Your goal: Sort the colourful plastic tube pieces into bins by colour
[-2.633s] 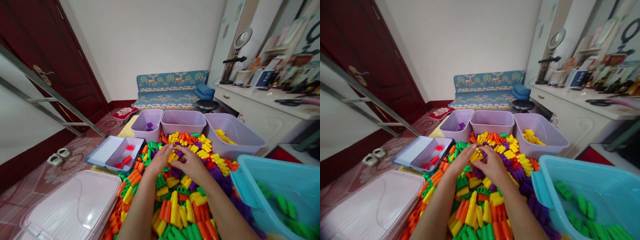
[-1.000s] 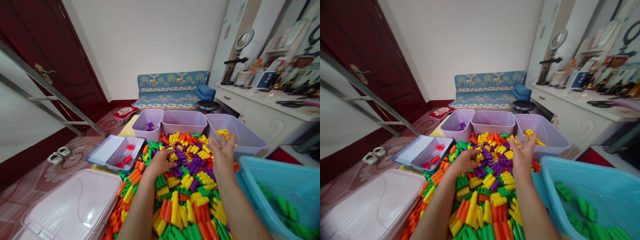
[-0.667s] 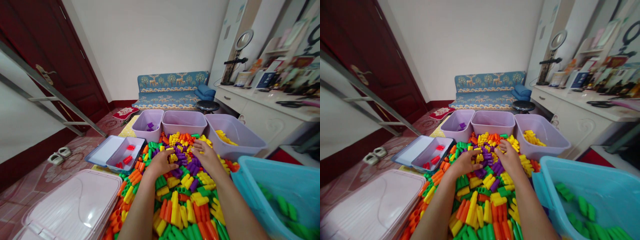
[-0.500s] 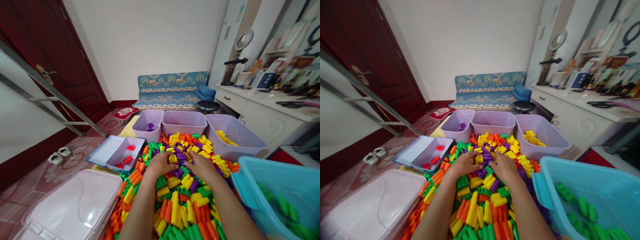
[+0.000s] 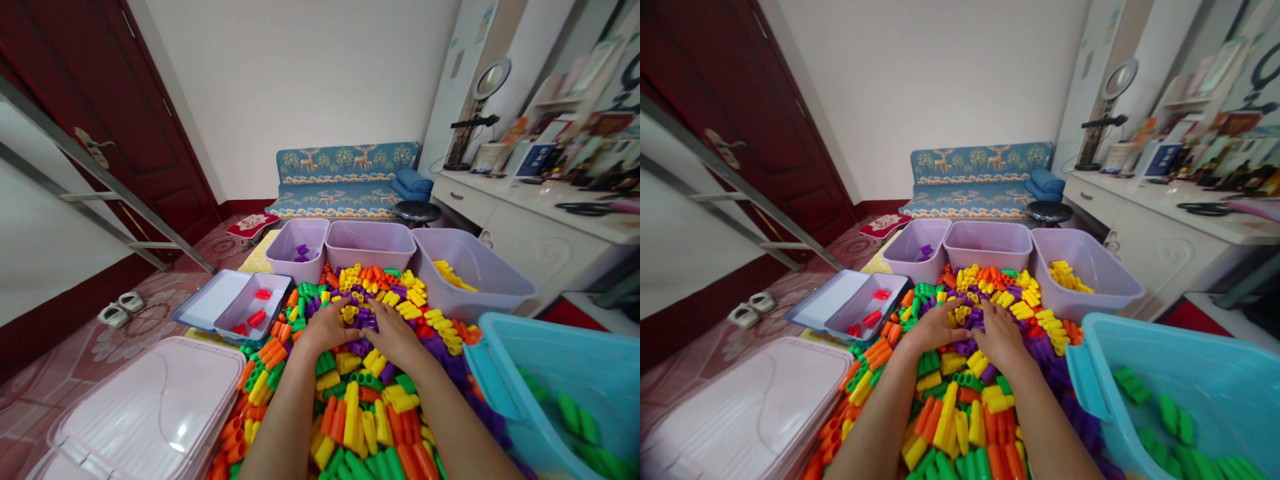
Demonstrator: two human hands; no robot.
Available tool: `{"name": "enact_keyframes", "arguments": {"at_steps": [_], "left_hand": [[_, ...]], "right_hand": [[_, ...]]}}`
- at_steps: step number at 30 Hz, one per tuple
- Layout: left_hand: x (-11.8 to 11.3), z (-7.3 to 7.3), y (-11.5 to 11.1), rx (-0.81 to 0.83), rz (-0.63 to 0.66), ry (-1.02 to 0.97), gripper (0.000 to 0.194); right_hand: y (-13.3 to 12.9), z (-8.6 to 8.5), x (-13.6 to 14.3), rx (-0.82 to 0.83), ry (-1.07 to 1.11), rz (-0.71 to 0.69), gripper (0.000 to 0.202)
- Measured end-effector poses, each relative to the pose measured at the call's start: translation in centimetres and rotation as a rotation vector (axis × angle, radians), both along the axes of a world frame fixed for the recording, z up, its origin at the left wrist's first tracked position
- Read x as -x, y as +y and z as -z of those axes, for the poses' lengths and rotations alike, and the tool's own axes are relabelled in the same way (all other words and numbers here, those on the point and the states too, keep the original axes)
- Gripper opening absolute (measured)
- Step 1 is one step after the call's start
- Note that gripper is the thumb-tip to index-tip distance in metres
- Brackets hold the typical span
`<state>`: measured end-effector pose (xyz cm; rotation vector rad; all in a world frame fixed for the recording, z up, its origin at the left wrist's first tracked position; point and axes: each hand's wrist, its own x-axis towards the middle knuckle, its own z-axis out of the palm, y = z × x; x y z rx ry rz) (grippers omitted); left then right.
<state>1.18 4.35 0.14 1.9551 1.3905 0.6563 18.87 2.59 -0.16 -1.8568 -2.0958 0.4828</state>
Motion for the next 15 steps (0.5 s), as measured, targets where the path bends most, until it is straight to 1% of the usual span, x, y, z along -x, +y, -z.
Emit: {"name": "enact_keyframes", "arguments": {"at_steps": [2,4,6,9,12,15], "left_hand": [[-0.04,0.06,0.02,0.002,0.002,0.043,0.084],[-0.06,-0.05,0.01,0.008,0.009,0.091,0.088],[-0.08,-0.27,-0.04,0.006,0.024,0.137,0.089],[-0.1,-0.54,-0.09,-0.02,0.041,0.174,0.088],[-0.07,-0.46,-0.03,-0.031,0.048,0.149,0.089],[-0.02,-0.21,0.08,-0.014,0.071,0.064,0.09]], "right_hand": [[-0.02,-0.04,-0.06,0.022,-0.07,0.022,0.067],[0.07,0.04,-0.23,0.05,-0.093,0.019,0.069],[0.22,0.24,-0.43,0.07,-0.085,-0.006,0.07],[0.37,0.52,-0.62,0.083,-0.043,-0.079,0.068],[0.38,0.6,-0.69,0.08,0.02,-0.132,0.068],[0.44,0.65,-0.7,0.065,0.098,-0.149,0.069]]}}
